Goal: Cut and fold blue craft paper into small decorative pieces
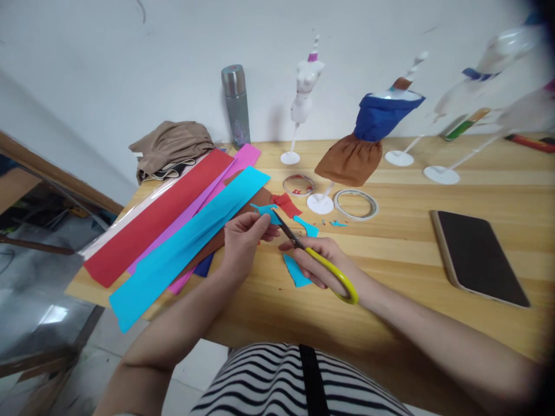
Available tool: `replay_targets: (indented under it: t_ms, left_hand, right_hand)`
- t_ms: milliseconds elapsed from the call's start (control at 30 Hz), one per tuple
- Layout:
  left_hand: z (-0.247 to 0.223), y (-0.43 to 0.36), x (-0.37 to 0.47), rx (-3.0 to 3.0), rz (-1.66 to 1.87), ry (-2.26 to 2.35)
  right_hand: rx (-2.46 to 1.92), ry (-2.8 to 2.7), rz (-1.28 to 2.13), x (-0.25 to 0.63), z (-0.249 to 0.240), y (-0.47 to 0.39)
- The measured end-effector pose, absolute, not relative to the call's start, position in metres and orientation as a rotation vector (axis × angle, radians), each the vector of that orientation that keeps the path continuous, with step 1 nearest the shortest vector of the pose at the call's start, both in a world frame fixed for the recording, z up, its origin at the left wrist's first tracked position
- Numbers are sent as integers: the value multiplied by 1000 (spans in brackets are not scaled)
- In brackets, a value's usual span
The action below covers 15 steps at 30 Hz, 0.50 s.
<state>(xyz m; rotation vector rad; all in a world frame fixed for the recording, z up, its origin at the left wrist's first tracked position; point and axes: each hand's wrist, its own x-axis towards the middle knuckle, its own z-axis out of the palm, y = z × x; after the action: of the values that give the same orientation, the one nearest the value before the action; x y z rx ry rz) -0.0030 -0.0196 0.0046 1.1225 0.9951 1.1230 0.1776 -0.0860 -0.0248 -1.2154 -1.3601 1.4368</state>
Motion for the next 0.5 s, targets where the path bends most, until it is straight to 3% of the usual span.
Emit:
replay_targets:
  t_ms: [500]
  left_hand:
    - [0, -18, -6, 1122, 1119, 978]
  right_hand:
    - [-1300, -1402, 1372, 170, 6, -88]
